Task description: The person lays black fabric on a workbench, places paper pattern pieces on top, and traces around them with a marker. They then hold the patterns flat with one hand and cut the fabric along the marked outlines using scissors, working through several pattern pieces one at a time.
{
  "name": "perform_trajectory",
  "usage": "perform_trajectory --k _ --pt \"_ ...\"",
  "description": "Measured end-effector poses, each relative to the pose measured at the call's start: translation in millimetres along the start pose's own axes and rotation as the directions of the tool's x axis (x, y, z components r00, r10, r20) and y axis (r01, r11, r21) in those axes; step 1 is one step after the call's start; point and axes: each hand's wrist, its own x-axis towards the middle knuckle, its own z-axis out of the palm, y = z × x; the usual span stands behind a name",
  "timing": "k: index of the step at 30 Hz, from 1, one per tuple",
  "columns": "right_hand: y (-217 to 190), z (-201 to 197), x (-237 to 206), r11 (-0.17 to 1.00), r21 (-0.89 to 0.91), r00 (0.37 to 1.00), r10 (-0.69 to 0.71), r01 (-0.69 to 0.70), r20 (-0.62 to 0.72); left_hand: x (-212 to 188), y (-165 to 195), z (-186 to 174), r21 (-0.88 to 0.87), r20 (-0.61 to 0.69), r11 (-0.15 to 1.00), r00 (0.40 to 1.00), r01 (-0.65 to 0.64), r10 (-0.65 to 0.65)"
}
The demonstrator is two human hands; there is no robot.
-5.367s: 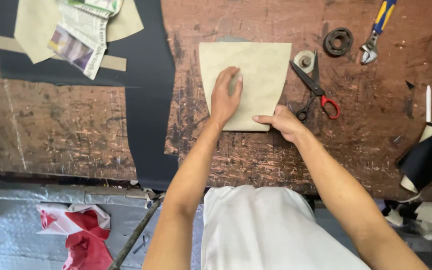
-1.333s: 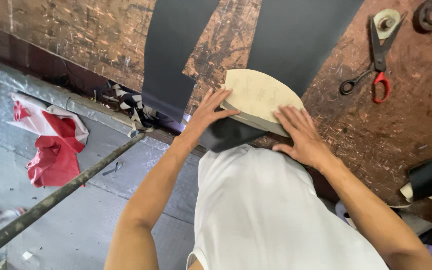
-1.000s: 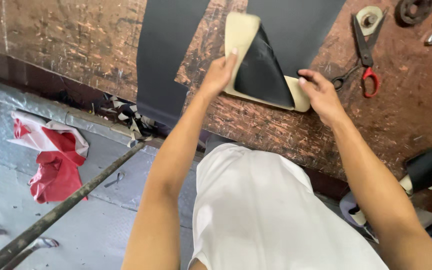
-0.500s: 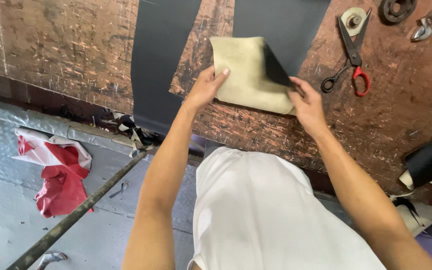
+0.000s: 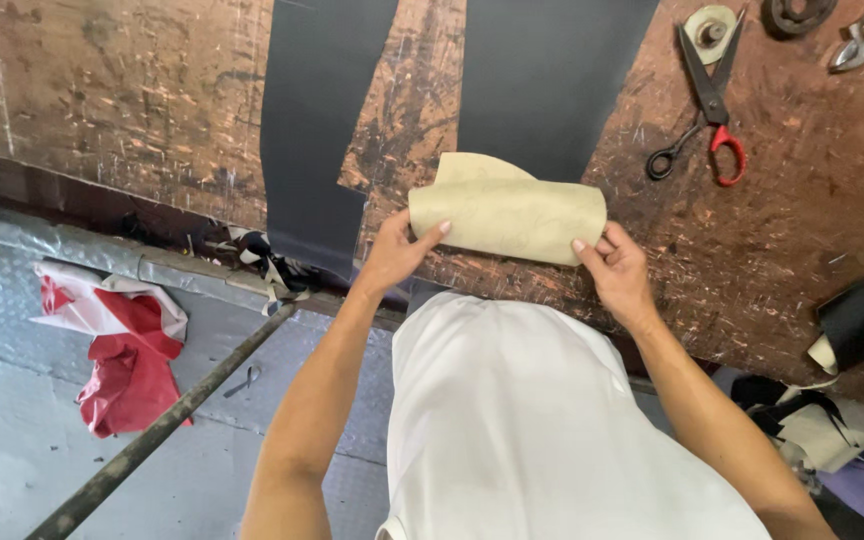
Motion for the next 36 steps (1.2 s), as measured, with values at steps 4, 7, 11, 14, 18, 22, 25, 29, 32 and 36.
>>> perform_trajectory --k 4,7,11,14,18,22,25,29,32,36 --pt "-14 3 4 0.996 0.021 0.996 -0.09 0.09 -0.005 8 2 5 -0.056 -0.014 0.972 0.973 -0.229 0.229" --pt "-33 11 7 0.998 0.027 0.996 -0.061 0.063 -0.058 19 11 10 -0.016 -0.077 0.967 0.965 -0.254 0.253" --pt "-56 25 -2 0.852 -0.519 0.967 -0.073 -0.066 -0.243 28 14 18 0.24 -0.21 0.955 0.951 -0.176 0.228" --pt "-60 42 -12 0.418 -0.868 0.91 -0.405 0.268 0.086 33 10 22 0.311 -0.254 0.946 0.95 -0.095 0.179" --pt "-53 66 -1 0.215 -0.869 0.876 -0.304 0.446 0.374 44 15 26 0.284 -0.214 0.928 0.927 -0.243 0.308" --pt "-59 70 20 0.17 -0.86 0.856 -0.301 0.481 0.42 55 46 21 0.179 -0.164 0.983 0.984 -0.04 0.07" --pt "-80 63 37 0.328 -0.823 0.88 -0.271 0.464 0.389 60 69 8 0.374 -0.227 0.913 0.938 -0.164 0.262" --pt "-121 46 89 0.378 -0.891 0.928 0.167 0.251 0.332 90 81 -13 0.197 -0.075 0.916 0.926 -0.349 0.369" --pt "-156 20 153 0.513 -0.794 0.873 0.158 0.326 0.461 127 77 -21 -0.045 0.022 0.948 0.948 -0.316 0.317" --pt "-196 -8 247 0.612 -0.781 0.845 0.345 0.126 0.407 180 79 -12 -0.173 -0.03 0.91 0.925 -0.377 0.378"
